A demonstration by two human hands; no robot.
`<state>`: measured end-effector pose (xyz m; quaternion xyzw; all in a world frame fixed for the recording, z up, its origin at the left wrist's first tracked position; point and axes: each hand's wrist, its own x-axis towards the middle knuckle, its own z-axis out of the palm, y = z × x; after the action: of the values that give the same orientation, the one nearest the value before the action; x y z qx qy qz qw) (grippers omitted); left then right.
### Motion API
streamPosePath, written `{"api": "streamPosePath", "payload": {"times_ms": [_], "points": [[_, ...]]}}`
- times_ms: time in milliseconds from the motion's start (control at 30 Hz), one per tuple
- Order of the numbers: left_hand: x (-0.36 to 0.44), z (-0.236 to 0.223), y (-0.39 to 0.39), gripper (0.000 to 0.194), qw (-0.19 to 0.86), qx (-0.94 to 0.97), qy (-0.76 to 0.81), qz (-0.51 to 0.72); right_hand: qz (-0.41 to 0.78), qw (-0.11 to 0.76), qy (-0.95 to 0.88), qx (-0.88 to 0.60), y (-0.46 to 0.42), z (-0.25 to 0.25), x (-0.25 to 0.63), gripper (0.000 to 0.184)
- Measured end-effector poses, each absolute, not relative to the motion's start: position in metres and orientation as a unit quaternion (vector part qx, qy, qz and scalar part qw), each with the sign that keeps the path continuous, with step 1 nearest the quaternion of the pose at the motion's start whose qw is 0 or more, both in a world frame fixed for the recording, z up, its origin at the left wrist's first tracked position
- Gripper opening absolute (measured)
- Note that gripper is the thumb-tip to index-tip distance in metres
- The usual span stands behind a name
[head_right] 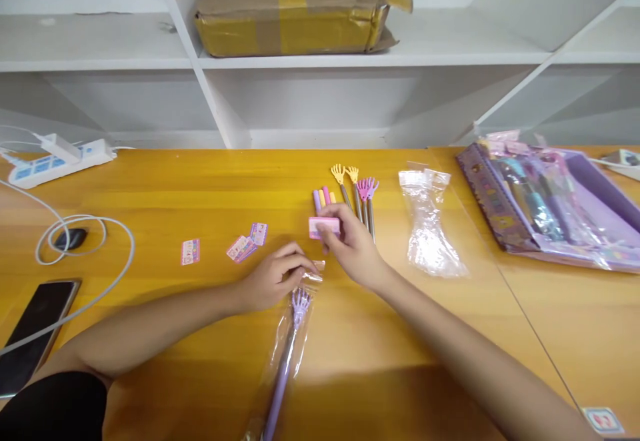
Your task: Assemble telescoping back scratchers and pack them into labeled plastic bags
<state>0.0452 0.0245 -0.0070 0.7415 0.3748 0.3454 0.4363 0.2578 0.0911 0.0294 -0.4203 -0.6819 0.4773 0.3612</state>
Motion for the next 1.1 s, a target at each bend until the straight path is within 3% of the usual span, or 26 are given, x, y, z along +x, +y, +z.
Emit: {"api": "streamPosePath", "payload": {"times_ms": [333, 700, 867, 1100], "points": [[0.043, 0.005, 0.033, 0.024, 0.483, 0.692, 0.396, 0.362, 0.512, 0.493, -0.564, -0.421, 0.054, -0.017, 0.285, 0.041], [0.035, -0.013, 0.044, 0.032, 0.657, 0.545, 0.341, 0.393, 0.576, 0.469, -0.58, -0.334, 0.05, -0.014, 0.282, 0.038], [0.035, -0.02, 0.044, 0.034, 0.728, 0.459, 0.306, 0.407, 0.535, 0.462, -0.61, -0.358, 0.05, -0.018, 0.282, 0.037], [0.037, -0.017, 0.047, 0.037, 0.777, 0.399, 0.286, 0.394, 0.379, 0.466, -0.696, -0.392, 0.049, -0.019, 0.284, 0.029]]}}
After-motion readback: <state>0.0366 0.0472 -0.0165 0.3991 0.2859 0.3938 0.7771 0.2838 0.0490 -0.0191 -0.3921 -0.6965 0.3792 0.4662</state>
